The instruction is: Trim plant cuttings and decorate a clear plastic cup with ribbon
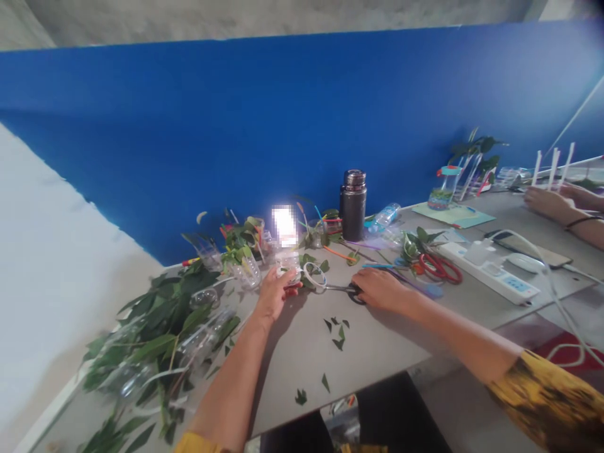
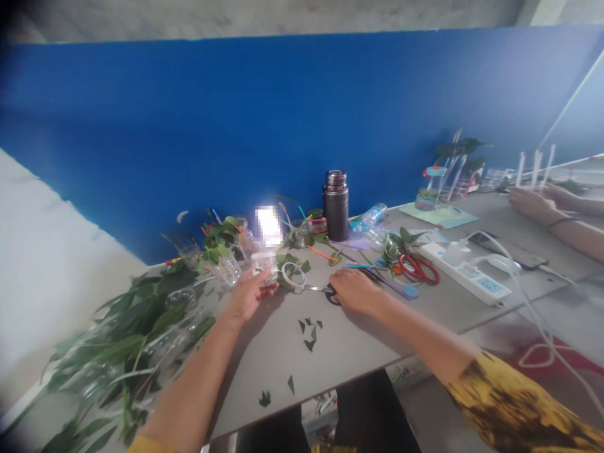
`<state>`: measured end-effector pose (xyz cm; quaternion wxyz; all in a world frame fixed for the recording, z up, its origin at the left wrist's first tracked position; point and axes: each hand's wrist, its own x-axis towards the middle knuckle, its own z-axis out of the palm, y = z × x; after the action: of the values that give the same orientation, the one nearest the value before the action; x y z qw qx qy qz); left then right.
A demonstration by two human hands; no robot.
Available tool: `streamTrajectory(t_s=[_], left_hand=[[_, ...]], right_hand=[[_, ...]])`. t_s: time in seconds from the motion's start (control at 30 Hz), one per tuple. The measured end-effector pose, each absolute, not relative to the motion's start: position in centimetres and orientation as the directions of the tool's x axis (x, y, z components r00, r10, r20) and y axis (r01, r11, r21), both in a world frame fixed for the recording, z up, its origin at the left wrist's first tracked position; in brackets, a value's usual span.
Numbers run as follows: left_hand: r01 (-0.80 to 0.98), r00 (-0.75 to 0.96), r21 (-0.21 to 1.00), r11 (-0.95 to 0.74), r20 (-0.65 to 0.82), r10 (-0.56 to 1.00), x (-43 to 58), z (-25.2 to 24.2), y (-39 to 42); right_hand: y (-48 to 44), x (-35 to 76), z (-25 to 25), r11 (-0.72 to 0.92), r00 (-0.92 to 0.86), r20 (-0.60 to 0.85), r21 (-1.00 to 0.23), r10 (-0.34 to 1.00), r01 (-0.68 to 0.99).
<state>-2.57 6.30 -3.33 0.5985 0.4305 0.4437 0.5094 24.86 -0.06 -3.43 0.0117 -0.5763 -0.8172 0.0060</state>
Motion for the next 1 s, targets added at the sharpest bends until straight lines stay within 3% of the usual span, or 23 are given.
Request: streamTrajectory(t_s=[0.17,0.37,0.63,0.8,0.9,1.0], left_hand=[[-0.08,0.071,0.996,0.042,-0.036,0.997,-3.1,-3.4,6.4],[0.016,-0.045,0.996,-0.087,0.087,0.995,-3.4,-3.9,6.8],[-0.346,0.096,0.937,0.057,-0.025,0.995,-2.3,-4.1,6.6],[-0.448,0.19,0.881,0.154,-0.074,0.979,-1.8,-3.6,6.1],[-0.482,0.231,0.845,0.23,-0.13,0.964,-1.8,-3.2,6.0],[-0.523,0.223,0.803,0.286,-0.195,0.955,-1.9,-2.9,6.0]], right_hand=[[0.2,25.7,-3.0,0.312,-0.312,-0.063,-0.009,0.948,0.95],[-1.0,27.7,-2.7,0.234,-0.24,-0.051,-0.098,0.97,0.967],[-1.3,28.8,-2.2,0.134,-0.185,-0.164,-0.283,0.969,0.95],[-1.6,29.3,-1.7,0.132,-0.199,-0.201,-0.305,0.959,0.943],[-1.9,28.8,-1.1,0.129,-0.28,-0.222,-0.52,0.934,0.844],[-2.5,27.1,-1.2,0.005,-0.301,-0.201,-0.824,0.932,0.566]])
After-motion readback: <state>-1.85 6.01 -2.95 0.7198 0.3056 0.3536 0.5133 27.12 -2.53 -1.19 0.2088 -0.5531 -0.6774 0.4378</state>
